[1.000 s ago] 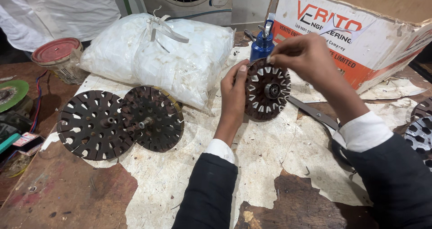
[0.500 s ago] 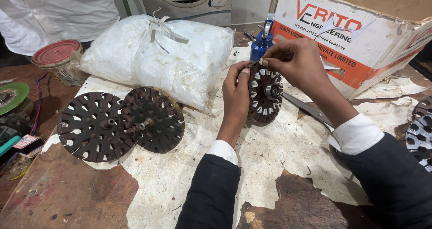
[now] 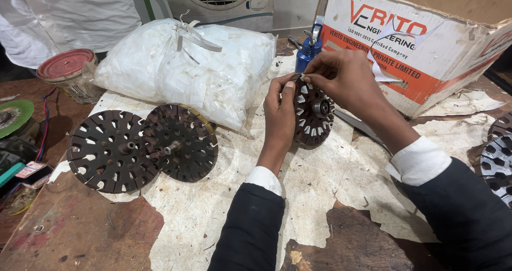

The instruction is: The person inserts white insulating strips into the slots of a motor stator, then uses shears to trim the excess material. The person repeats this process for multiple slots around the stator.

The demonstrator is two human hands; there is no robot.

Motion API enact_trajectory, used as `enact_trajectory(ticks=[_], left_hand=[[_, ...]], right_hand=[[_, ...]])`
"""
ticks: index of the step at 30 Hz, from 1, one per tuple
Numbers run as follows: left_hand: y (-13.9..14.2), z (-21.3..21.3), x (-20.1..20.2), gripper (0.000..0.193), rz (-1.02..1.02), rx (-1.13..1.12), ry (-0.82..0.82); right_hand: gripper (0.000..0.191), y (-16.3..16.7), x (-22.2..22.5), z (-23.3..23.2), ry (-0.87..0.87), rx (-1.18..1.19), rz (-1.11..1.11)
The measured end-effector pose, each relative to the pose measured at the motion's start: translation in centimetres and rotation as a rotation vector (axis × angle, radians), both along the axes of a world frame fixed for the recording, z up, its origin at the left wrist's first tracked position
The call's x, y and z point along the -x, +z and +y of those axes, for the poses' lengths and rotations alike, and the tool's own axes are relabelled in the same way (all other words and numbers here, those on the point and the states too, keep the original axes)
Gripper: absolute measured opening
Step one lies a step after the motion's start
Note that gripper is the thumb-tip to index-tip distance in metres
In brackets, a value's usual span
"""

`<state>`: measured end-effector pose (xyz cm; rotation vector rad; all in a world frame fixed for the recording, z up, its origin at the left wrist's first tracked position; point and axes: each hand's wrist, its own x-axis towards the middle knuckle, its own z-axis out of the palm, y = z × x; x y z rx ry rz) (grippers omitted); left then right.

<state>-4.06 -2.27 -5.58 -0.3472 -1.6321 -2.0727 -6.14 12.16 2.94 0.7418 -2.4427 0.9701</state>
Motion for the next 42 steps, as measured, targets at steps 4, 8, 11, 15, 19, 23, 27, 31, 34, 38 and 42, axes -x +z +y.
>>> enact_trajectory(ticks=[4, 8, 11, 15, 19, 23, 27, 31, 34, 38, 42], left_hand=[[-0.3, 0.0, 0.0, 0.033, -0.003, 0.02, 0.016], [-0.5, 0.1, 0.2, 0.032, 0.013, -0.022, -0.008], [-0.7, 0.0, 0.3, 0.032, 0.022, -0.024, 0.005], [-0.8, -0.1, 0.3, 0.032, 0.011, -0.024, 0.001], [-0.8, -0.1, 0.2, 0.032, -0.009, -0.045, -0.017], [-0.7, -0.3, 0.0, 0.032, 0.003, -0.033, -0.013], [-0.6, -0.5, -0.1, 0.032, 0.017, -0.022, -0.003], [-0.6, -0.7, -0.3, 0.033, -0.011, -0.02, -0.01], [-0.7, -0.7, -0.2, 0.033, -0.041, -0.06, -0.048], [-0.9, -0.5, 0.2, 0.034, 0.013, -0.105, -0.054], [-0.9, -0.7, 0.0, 0.038, 0.03, -0.1, -0.073]], right_hand=[[0.012, -0.2, -0.3, -0.2, -0.008, -0.025, 0.032], [0.013, -0.2, -0.4, -0.1, 0.012, -0.001, 0.027], [0.013, -0.1, -0.3, -0.4, -0.015, -0.014, 0.009], [0.013, -0.1, -0.2, -0.8, -0.072, 0.016, -0.06], [0.012, -0.1, -0.2, -0.9, -0.063, 0.034, -0.064], [0.013, 0.1, -0.2, -0.9, -0.009, -0.057, 0.054], [0.015, 0.4, -0.3, -0.9, 0.078, -0.096, 0.12], [0.014, 0.7, -0.8, -1.1, 0.074, -0.119, 0.118], [0.011, 1.4, -0.8, -1.1, 0.027, -0.086, 0.04], [0.013, 3.3, -0.5, 2.1, 0.045, 0.054, 0.192], [0.014, 5.6, 0.2, 9.4, -0.092, 0.178, 0.516]])
